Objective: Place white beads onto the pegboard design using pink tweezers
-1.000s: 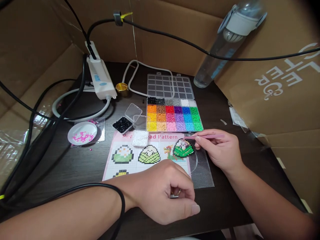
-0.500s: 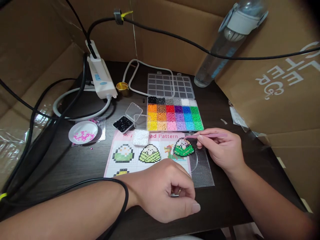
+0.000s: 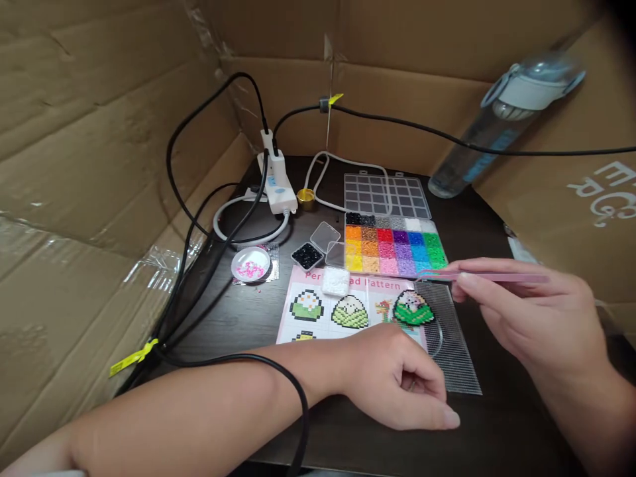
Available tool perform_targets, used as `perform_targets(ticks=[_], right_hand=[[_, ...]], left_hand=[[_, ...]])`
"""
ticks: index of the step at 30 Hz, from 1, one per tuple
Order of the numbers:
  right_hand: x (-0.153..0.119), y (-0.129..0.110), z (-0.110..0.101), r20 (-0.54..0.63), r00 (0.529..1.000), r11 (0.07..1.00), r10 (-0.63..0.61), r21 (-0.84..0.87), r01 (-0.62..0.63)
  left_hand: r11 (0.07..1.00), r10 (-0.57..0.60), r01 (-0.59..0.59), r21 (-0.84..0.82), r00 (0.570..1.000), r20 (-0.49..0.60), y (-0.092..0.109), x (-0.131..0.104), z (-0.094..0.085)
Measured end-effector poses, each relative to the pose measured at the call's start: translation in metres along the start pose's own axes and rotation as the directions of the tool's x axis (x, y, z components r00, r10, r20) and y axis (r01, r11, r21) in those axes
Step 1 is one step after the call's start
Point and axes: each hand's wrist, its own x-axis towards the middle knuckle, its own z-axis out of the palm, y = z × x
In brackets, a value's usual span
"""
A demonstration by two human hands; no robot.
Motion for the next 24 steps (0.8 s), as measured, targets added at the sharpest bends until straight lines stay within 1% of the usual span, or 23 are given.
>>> perform_targets(ticks=[1,3,5,8,10,12,15,18,24], right_hand=[[0.003,-0.01,0.006,0.007,1.0,1.0,0.006,-0.027,-0.006],[0.008,-0.026,0.021,0.089,0.996,0.999,-0.022,-0.04,0.026],[0.013,-0.035,0.04,0.185,0.978,0.994,-0.094,-0.035,0.102],[0.015,-0.034,0.064,0.269,0.944,0.979,-0.192,-0.011,0.202],[0.013,-0.029,0.074,0.302,0.93,0.973,-0.212,-0.025,0.23],[0.009,-0.024,0.079,0.292,0.939,0.977,-0.18,-0.061,0.206],[0.005,-0.02,0.082,0.234,0.968,0.989,-0.089,-0.091,0.113],[0.005,-0.018,0.083,0.207,0.978,0.996,-0.035,-0.07,0.051],[0.005,-0.011,0.086,0.209,0.978,1.0,0.015,-0.004,-0.015]], left_hand=[[1.0,-0.005,0.005,-0.011,1.0,0.002,0.0,0.0,0.0],[0.999,-0.012,0.012,-0.038,1.0,0.006,-0.001,0.0,0.001],[0.998,-0.017,0.017,-0.059,1.0,0.005,-0.002,0.0,0.001],[0.997,-0.045,0.045,-0.066,0.999,0.005,-0.002,0.0,0.001],[0.995,-0.074,0.073,-0.067,0.997,-0.009,-0.002,-0.001,0.002],[0.99,-0.115,0.112,-0.084,0.993,-0.029,0.0,-0.001,0.004],[0.982,-0.156,0.149,-0.12,0.987,-0.047,0.001,0.0,0.005],[0.98,-0.151,0.143,-0.142,0.987,-0.048,0.002,0.0,0.004],[0.977,-0.137,0.127,-0.172,0.989,-0.05,0.0,0.001,0.004]])
